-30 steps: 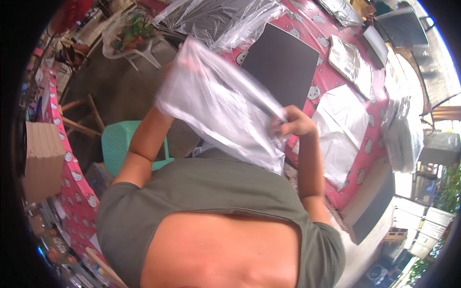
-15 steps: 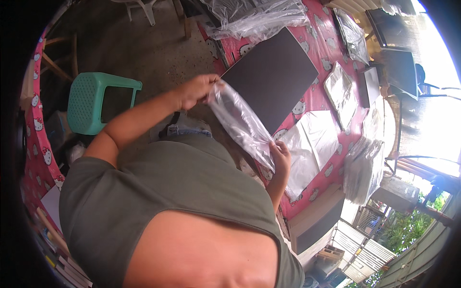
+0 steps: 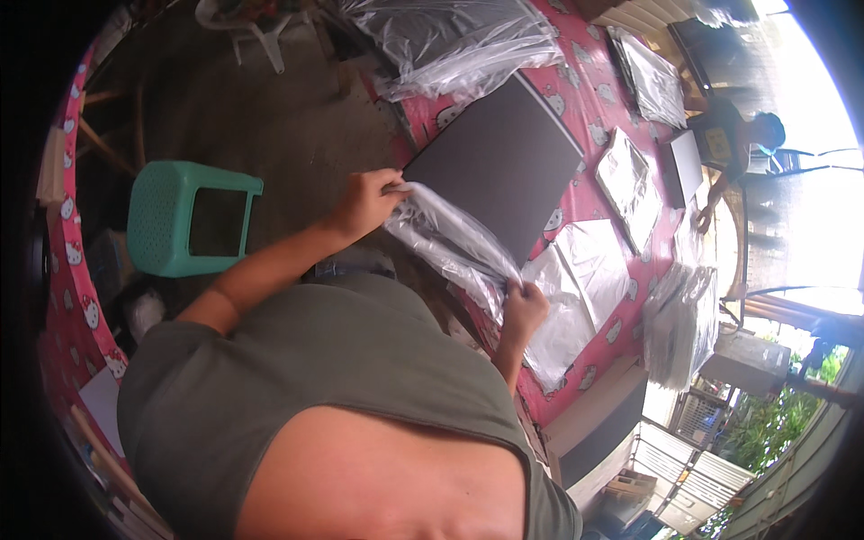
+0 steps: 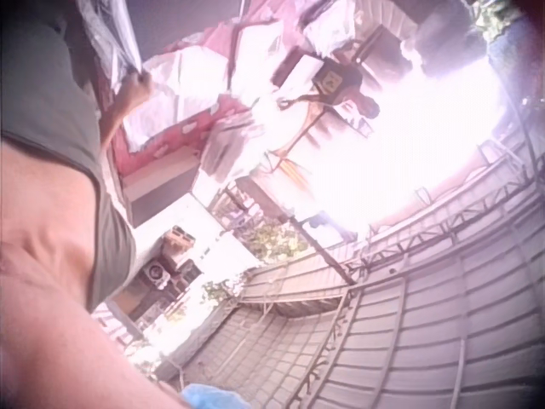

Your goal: The person puts rectangular paper boards into plastic bags and sets the filled bags aside on a table.

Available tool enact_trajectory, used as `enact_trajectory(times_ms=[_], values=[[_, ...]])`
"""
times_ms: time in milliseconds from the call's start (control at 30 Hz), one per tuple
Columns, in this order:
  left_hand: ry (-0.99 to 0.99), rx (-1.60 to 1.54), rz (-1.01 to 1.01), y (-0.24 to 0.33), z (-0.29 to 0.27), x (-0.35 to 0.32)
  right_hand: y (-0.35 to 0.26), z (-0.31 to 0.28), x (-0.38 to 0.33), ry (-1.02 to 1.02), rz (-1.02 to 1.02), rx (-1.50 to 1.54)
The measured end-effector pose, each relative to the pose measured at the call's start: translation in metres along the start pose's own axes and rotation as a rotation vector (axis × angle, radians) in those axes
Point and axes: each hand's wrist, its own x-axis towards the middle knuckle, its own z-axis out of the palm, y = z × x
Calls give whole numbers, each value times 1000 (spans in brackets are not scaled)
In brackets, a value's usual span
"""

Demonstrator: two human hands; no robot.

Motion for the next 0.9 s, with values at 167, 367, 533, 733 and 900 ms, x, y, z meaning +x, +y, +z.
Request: enact_trajectory(times_ms=[167,367,533,733,900], values=[[-64,-343,-388,28,-24,-16,12,-24,-27,-99,201,673],[34,-66,-188,7,-1,12,13,16,-4,48,101,182],[-10,260,13,-20,25,58,14,31,34,12,29,228],[-178,86,-164,31,-16,28,29,10,-10,-176,229,585],[-520,-630,-517,40,-66,10,41,-36,-52,-303,463,1449]])
